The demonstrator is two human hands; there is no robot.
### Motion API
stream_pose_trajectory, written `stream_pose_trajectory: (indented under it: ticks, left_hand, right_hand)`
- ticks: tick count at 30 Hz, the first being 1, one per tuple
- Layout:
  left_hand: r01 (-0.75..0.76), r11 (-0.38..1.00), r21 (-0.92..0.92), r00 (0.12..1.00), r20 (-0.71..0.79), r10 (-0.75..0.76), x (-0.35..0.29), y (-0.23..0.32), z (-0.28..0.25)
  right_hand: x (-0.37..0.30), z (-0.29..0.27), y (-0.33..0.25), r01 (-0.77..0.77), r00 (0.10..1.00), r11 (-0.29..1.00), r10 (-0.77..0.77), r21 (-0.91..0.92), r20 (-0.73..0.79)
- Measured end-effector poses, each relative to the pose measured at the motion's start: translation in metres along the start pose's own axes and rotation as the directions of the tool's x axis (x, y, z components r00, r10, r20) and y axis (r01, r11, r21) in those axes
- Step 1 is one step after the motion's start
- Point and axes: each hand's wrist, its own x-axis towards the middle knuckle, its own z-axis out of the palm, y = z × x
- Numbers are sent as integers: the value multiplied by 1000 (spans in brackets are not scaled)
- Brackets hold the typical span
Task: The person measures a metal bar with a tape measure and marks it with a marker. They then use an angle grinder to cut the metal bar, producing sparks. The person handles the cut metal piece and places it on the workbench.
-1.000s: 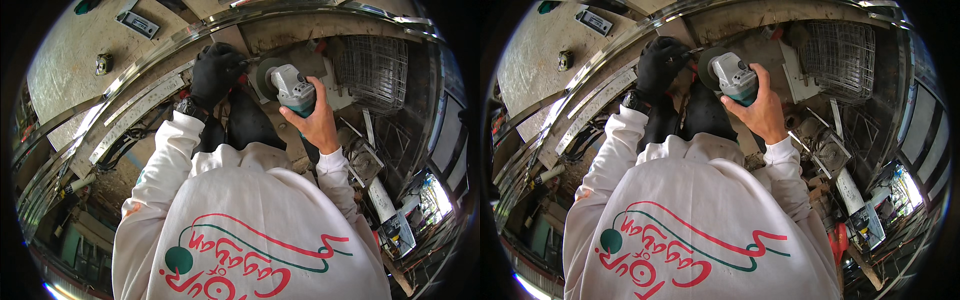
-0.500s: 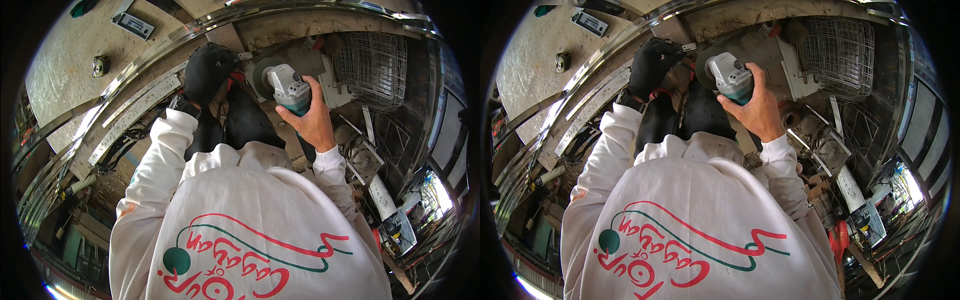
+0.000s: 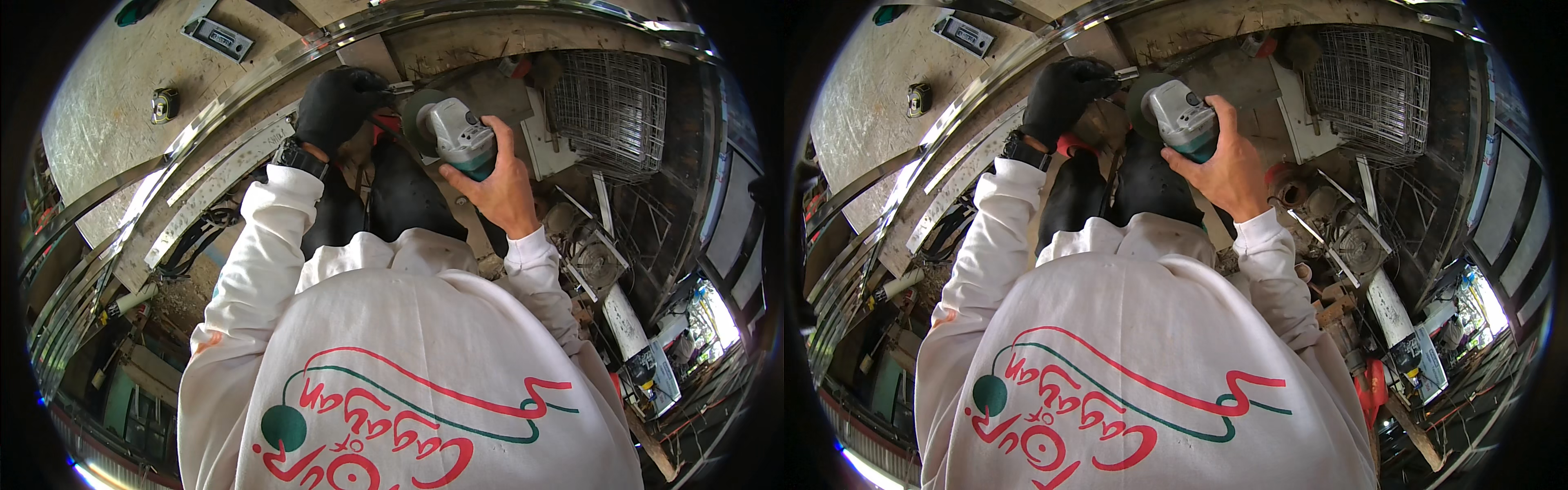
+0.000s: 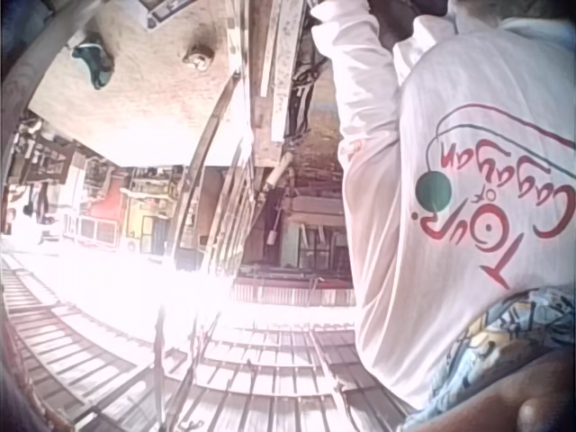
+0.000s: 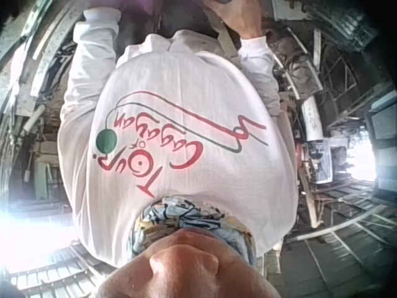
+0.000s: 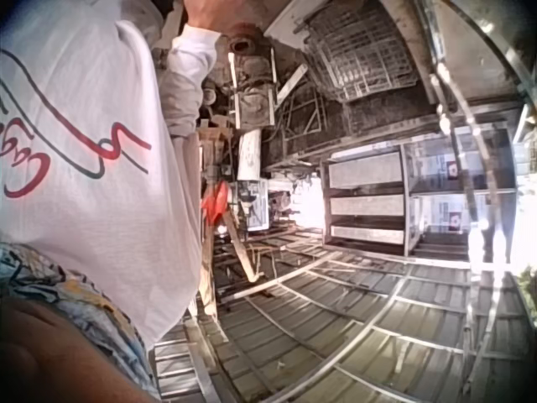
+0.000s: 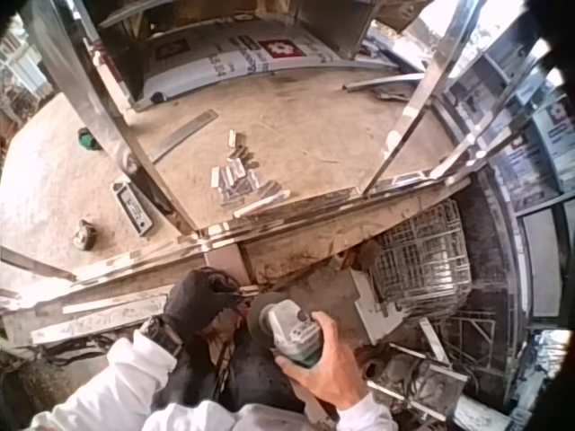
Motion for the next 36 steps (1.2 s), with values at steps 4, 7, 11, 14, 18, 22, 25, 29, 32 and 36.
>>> stream_pose_trajectory:
  ticks: [4,7,11,14,18,22,25,29,32,36]
  left_hand:
    - [-37,999,-12,999,-4,37,0,-1,1]
    - [-33,999,-28,999,4,33,-1,-1,0]
    - [-69,997,-28,998,2,69,0,-1,-1]
    - [-20,999,-38,1000,10,21,-1,2,-2]
    - [-17,999,-46,1000,16,18,-1,0,-3]
    - [-6,998,-59,1000,15,7,-1,-4,-2]
    - [-13,999,-50,1000,12,14,0,-8,-2]
    - [-112,994,-11,993,-31,111,0,-8,-1]
    - [-328,941,85,933,-129,336,-12,-3,-3]
    - [27,994,-110,997,74,-19,-16,14,-20]
  right_hand:
    - [0,4,4,55,998,998,-56,-20,-40]
    - [2,5,2,52,998,999,-52,-8,-39]
    - [3,4,0,41,999,999,-41,19,-21]
    - [4,4,-3,-1,1000,999,1,36,2]
    - [3,6,-1,-6,1000,999,6,49,-2]
    - [2,8,4,-11,1000,998,12,69,-2]
    - [1,10,3,-25,999,998,27,61,-28]
    - [3,11,6,-46,999,997,47,65,-16]
    - [-8,10,7,-46,999,995,47,87,-17]
    - [-14,6,11,-37,998,991,44,129,-49]
